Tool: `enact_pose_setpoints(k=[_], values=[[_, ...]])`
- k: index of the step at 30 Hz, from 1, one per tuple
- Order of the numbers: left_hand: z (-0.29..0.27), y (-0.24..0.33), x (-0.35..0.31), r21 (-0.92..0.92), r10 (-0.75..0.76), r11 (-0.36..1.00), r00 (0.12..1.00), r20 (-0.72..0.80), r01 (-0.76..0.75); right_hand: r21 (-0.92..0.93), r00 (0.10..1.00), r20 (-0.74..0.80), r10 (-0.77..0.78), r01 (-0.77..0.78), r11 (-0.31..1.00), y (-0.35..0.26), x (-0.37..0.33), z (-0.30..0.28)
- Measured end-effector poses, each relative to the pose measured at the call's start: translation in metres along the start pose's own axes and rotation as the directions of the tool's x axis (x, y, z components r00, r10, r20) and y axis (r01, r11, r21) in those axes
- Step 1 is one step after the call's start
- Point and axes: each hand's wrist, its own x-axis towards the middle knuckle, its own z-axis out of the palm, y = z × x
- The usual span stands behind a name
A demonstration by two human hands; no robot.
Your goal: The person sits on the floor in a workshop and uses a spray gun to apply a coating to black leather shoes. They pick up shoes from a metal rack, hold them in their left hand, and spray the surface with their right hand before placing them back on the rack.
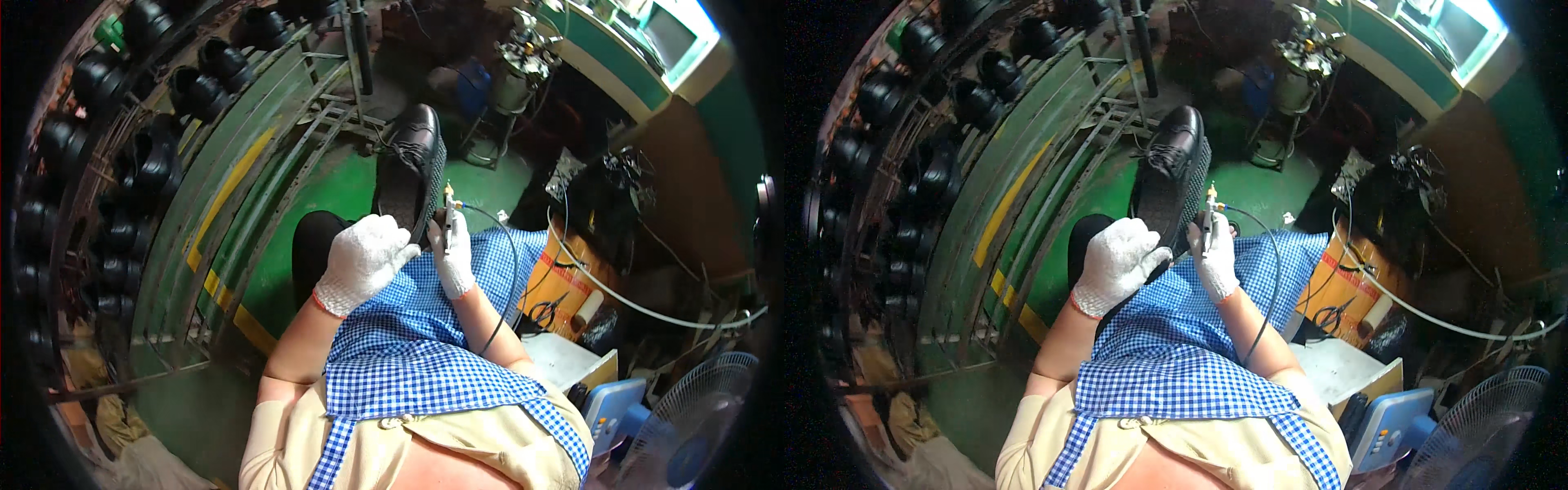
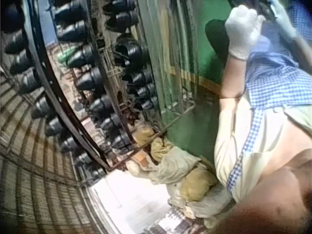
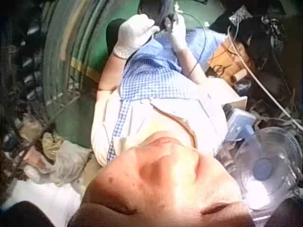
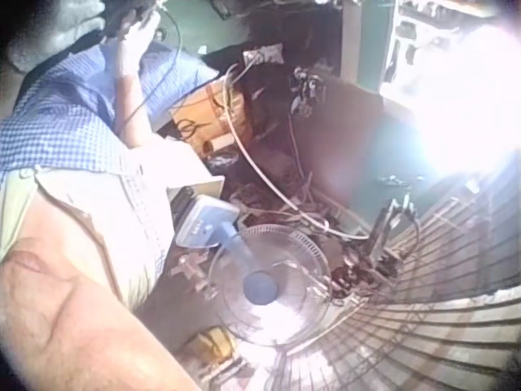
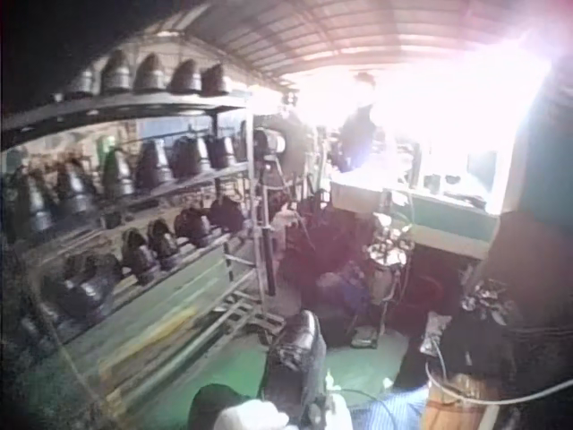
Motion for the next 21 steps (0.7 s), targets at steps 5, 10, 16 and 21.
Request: enact_pose_setpoints(k=[5, 10, 16, 21], values=[[0.001, 0.002, -0.014, -0.06, -0.135, 0.989, 0.989, -0.055, 0.132, 0.146, 0.994, 0.063, 0.085, -0.093, 0.985, 0.0, -0.007, -0.009], [-0.002, -0.003, -0.039, 0.085, -0.093, 0.99, 0.976, -0.195, 0.112, -0.457, 0.961, 0.083, -0.264, 0.272, 0.847, 0.022, -0.003, -0.021], [0.006, -0.014, -0.05, -0.177, -0.225, 0.966, 0.953, -0.202, 0.191, -0.415, 0.981, 0.124, -0.15, 0.189, 0.89, 0.049, 0.002, 0.005], [0.004, -0.014, -0.05, -0.173, -0.209, 0.969, 0.962, -0.173, 0.179, -0.265, 0.986, 0.132, -0.102, 0.134, 0.955, 0.041, -0.007, -0.004]])
